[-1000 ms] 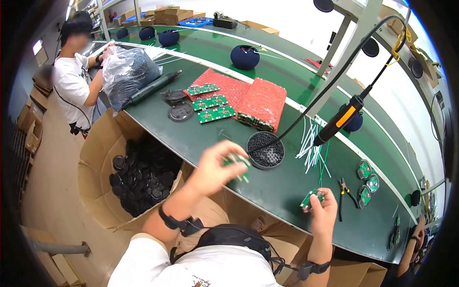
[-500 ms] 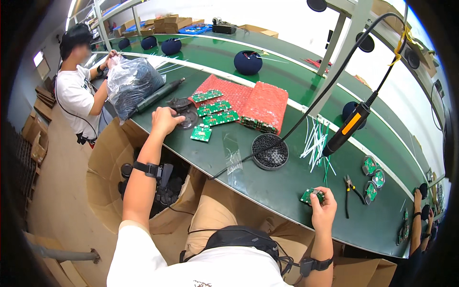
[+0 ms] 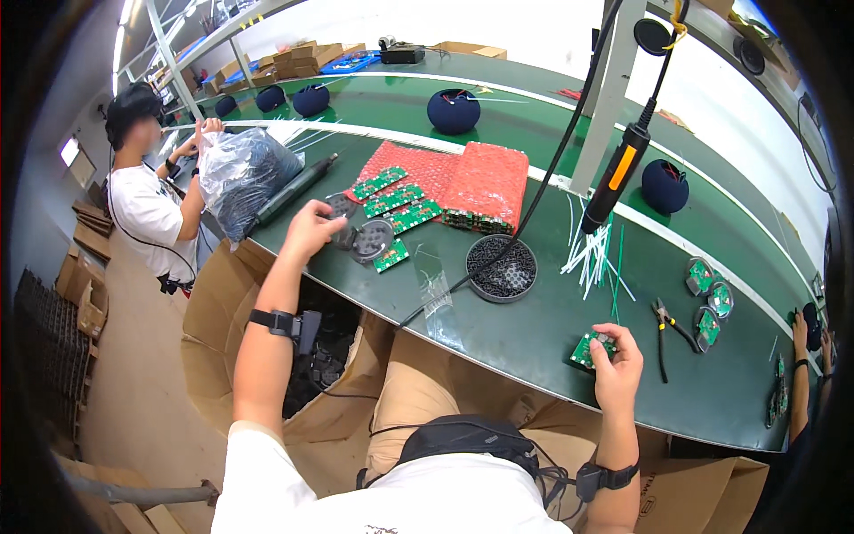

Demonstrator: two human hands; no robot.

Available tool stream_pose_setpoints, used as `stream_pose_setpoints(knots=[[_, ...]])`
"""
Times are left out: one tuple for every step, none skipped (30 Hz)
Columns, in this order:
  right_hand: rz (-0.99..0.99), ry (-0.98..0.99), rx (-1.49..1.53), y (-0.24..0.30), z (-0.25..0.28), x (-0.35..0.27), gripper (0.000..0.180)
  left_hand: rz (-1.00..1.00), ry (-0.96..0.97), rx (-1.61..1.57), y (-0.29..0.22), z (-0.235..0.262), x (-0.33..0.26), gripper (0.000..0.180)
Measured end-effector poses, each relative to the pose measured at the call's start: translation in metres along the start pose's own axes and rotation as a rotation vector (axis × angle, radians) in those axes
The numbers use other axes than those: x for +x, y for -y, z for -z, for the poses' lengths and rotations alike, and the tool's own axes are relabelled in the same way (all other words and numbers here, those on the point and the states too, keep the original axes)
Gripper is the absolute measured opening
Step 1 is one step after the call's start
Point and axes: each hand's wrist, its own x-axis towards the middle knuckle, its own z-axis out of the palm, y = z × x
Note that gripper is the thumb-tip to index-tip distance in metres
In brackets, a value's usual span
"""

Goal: The person assembles electronic components by soldering small green circuit boards into black circular housings. They use a soldering iron to attach wires and secure the boards, then use pliers to trim excess wire. The person also unpacks a larger circuit board from bubble wrap and separates it into smaller units.

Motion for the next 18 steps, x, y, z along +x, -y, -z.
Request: stream_pose_setpoints(knots=[[0.009,0.006,-0.005,0.000,0.000,0.000,0.021,-0.146,-0.046,0.145,-0.004,-0.006,-0.003,0.053],[-0.015,0.015,0.020,-0.001,-0.001,-0.001,0.021,-0.154,-0.032,0.206,-0.008,-0.012,-0.007,0.052],[-0.039,0.017,0.042,-0.001,0.000,-0.003,0.022,-0.168,-0.014,0.265,-0.020,-0.016,-0.012,0.051],[-0.063,0.019,0.064,-0.002,0.001,-0.004,0.022,-0.158,0.002,0.308,-0.023,-0.018,-0.015,0.050],[-0.079,0.024,0.076,-0.004,0.003,-0.003,0.024,-0.149,0.018,0.351,-0.025,-0.020,-0.017,0.049],[-0.099,0.029,0.092,-0.006,0.004,-0.003,0.025,-0.138,0.037,0.400,-0.025,-0.020,-0.019,0.048],[-0.120,0.034,0.108,-0.007,0.004,-0.003,0.026,-0.107,0.001,0.269,-0.024,-0.021,-0.020,0.045],[-0.130,0.020,0.145,-0.006,0.004,-0.003,0.027,-0.076,-0.033,0.139,-0.022,-0.020,-0.019,0.041],[-0.140,0.007,0.177,-0.001,0.002,-0.003,0.027,-0.041,-0.065,0.006,-0.019,-0.019,-0.019,0.038],[-0.148,-0.018,0.201,0.003,0.002,-0.003,0.028,-0.091,-0.083,-0.095,-0.024,-0.016,-0.021,0.031],[-0.136,-0.025,0.216,0.002,0.000,-0.002,0.027,-0.139,-0.100,-0.195,-0.029,-0.011,-0.026,0.025],[-0.124,-0.029,0.224,0.000,-0.001,-0.001,0.027,-0.131,-0.055,-0.381,-0.051,-0.008,-0.047,0.021],[-0.113,-0.036,0.226,-0.003,-0.001,-0.001,0.026,-0.116,-0.005,-0.572,-0.075,-0.005,-0.073,0.017],[-0.112,-0.009,0.225,-0.006,0.001,0.000,0.025,-0.168,0.064,-0.578,-0.091,-0.009,-0.097,0.017],[-0.100,-0.034,0.199,-0.004,0.001,0.000,0.023,-0.221,0.127,-0.583,-0.106,-0.018,-0.121,0.016],[-0.108,-0.027,0.194,-0.006,0.002,0.002,0.023,-0.189,0.261,-0.582,-0.118,-0.032,-0.147,0.018],[-0.115,-0.016,0.188,-0.008,0.004,0.003,0.023,-0.156,0.393,-0.581,-0.130,-0.050,-0.171,0.020],[-0.127,0.012,0.183,-0.006,0.006,0.006,0.023,-0.114,0.490,-0.579,-0.144,-0.068,-0.192,0.021]])
